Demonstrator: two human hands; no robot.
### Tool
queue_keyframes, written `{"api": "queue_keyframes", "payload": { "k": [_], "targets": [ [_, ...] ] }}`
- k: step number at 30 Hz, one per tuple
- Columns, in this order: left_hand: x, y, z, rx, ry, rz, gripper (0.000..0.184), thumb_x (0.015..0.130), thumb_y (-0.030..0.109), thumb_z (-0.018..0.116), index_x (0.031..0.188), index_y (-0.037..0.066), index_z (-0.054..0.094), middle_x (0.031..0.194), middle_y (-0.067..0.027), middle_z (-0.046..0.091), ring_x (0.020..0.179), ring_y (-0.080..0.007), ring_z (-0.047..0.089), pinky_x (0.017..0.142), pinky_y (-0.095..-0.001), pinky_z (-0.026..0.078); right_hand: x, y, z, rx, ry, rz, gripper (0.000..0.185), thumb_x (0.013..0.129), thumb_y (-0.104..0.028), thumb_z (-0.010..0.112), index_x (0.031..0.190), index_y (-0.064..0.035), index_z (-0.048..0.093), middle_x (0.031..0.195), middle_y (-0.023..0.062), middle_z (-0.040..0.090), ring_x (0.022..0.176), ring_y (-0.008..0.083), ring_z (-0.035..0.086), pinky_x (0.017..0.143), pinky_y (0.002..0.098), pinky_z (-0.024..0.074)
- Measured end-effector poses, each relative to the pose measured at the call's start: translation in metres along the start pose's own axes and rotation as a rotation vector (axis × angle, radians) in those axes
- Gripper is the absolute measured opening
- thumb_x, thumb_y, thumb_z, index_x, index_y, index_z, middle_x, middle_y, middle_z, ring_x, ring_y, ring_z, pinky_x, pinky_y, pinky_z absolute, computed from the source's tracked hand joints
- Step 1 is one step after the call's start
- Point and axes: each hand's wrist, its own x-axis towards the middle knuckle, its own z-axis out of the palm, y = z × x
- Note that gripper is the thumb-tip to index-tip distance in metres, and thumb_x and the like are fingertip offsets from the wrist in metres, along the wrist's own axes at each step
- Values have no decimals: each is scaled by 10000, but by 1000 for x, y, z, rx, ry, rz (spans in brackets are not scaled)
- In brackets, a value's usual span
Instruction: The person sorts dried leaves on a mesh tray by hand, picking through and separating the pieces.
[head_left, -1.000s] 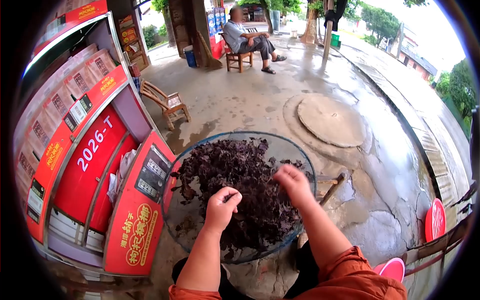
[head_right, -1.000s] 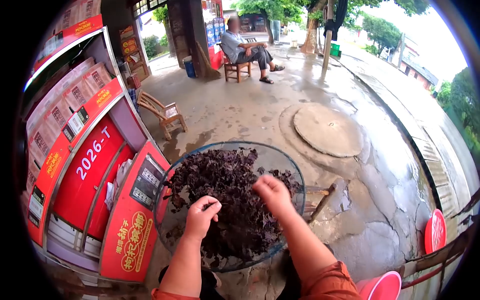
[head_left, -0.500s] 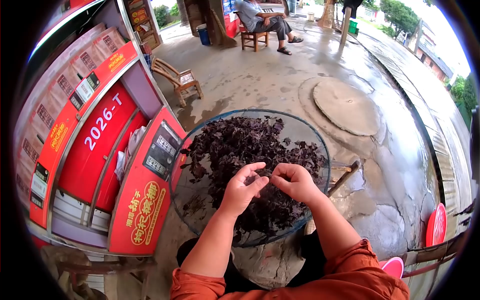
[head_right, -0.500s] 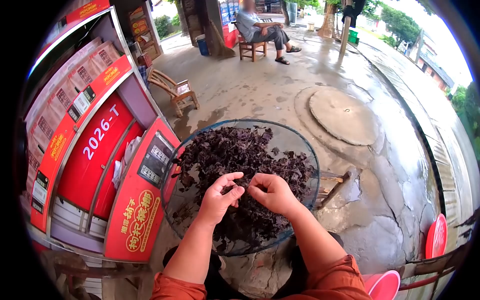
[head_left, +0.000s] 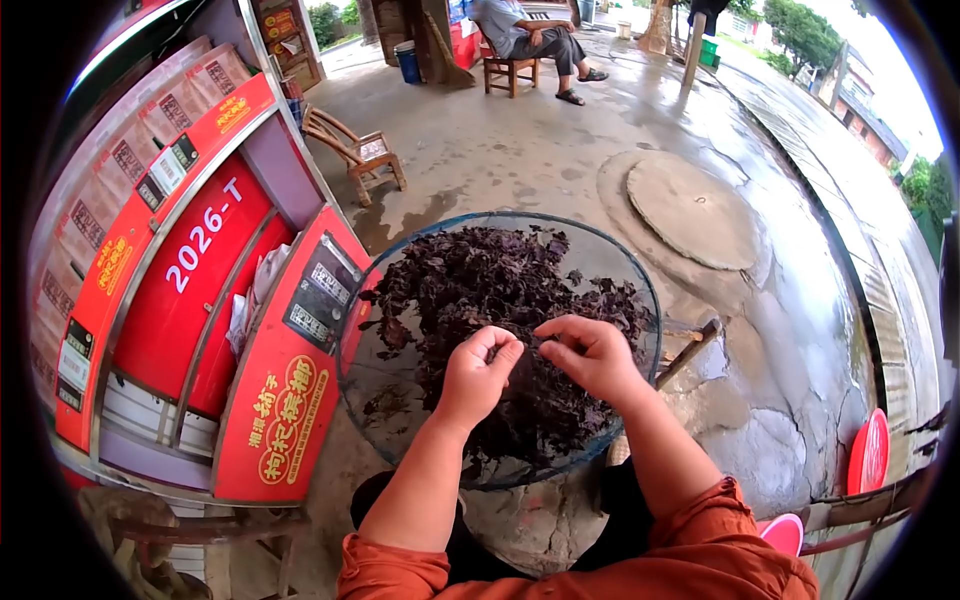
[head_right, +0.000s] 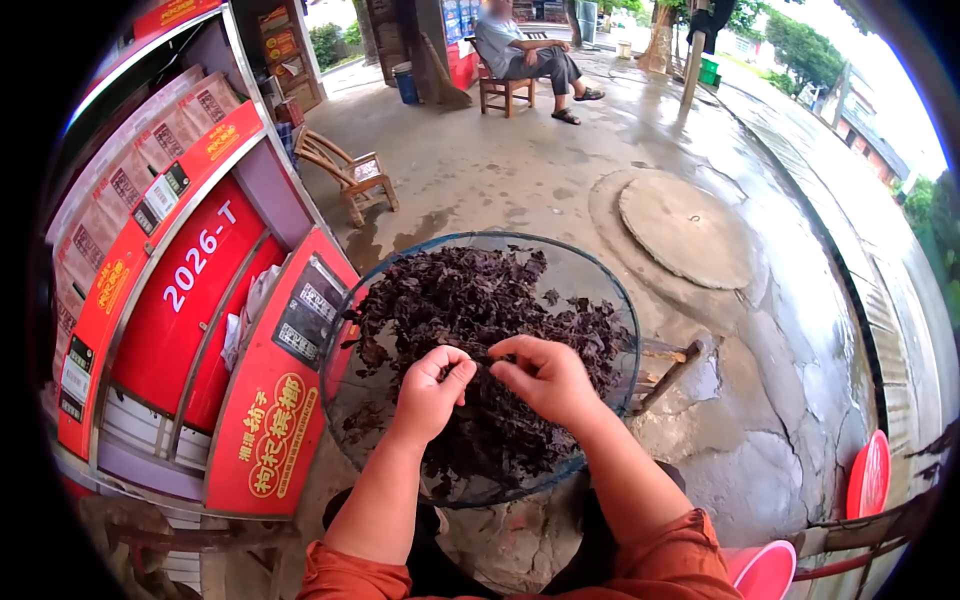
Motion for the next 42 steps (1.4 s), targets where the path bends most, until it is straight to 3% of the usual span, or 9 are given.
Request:
{"api": "queue_keyframes", "payload": {
  "k": [8, 11, 14, 16, 18, 28, 34, 37, 42],
  "targets": [
    [0, -9, 9, 3, -114, 28, 112, 998, 165, 603, 964, 59, 612, 721, 57, 534, 599, -41, 487, 551, -211, 410, 1, 20, 10, 31, -61, -104, 50, 933, -75, 650, 920, -45, 612, 702, -48, 538, 667, 39, 465, 583, 235, 394],
    [0, -11, 3, 30, -95, 68, 134, 1006, 185, 593, 960, 61, 613, 716, 50, 520, 595, -49, 492, 555, -219, 421, 9, 32, -5, 541, 183, 80, 45, 959, -125, 630, 934, -87, 626, 805, -81, 568, 738, 23, 497, 655, 191, 397],
    [0, -3, -4, -162, -60, -77, 157, 1005, 204, 602, 971, 52, 612, 710, 43, 501, 593, -59, 469, 558, -226, 430, 19, 43, -32, 490, 238, 94, 102, 958, -174, 653, 921, -80, 631, 769, -88, 556, 688, 14, 462, 605, 193, 362],
    [2, -2, -8, -256, -93, -104, 257, 1023, 272, 567, 1104, 31, 599, 755, 13, 519, 614, -75, 442, 585, -252, 449, 20, 45, -32, -56, 237, 50, 124, 942, -152, 675, 927, -30, 667, 748, -72, 599, 677, 10, 486, 604, 205, 404],
    [2, 4, -9, -625, -150, -205, 409, 1046, 341, 500, 1282, 8, 526, 814, -18, 536, 638, -91, 424, 615, -284, 461, 16, 37, -27, -95, 232, 51, 71, 934, -94, 666, 948, -25, 677, 773, -60, 624, 695, 6, 509, 611, 202, 423],
    [-2, 1, 1, -374, -281, -81, 577, 1079, 395, 364, 1501, 3, 327, 833, -45, 562, 632, -100, 440, 588, -260, 445, 3, 14, 19, 308, -124, 30, 97, 946, -76, 653, 1025, -20, 642, 751, -34, 617, 675, 45, 511, 615, 212, 427],
    [3, -2, -15, -90, -154, -67, 104, 990, 102, 560, 1049, 59, 634, 794, 21, 600, 642, -51, 517, 578, -212, 434, 2, 11, 11, -65, -123, -101, 124, 991, -135, 614, 1065, -43, 652, 787, -23, 618, 719, 55, 529, 678, 236, 458],
    [7, 3, -37, -87, -39, -71, 126, 1009, 125, 539, 1063, 48, 624, 852, -9, 634, 707, -78, 584, 629, -232, 493, 10, 27, 4, 270, 52, 93, 337, 1050, -351, 506, 1117, -58, 658, 822, -52, 551, 747, 51, 481, 701, 210, 431],
    [3, -8, -22, -201, -122, -69, 393, 1026, 236, 554, 1343, 5, 523, 1202, -113, 613, 1050, -174, 621, 867, -303, 524, 15, 29, -1, 553, -24, 304, 378, 1060, -364, 464, 1168, -54, 652, 893, 10, 612, 812, 103, 585, 728, 251, 476]
  ]
}}
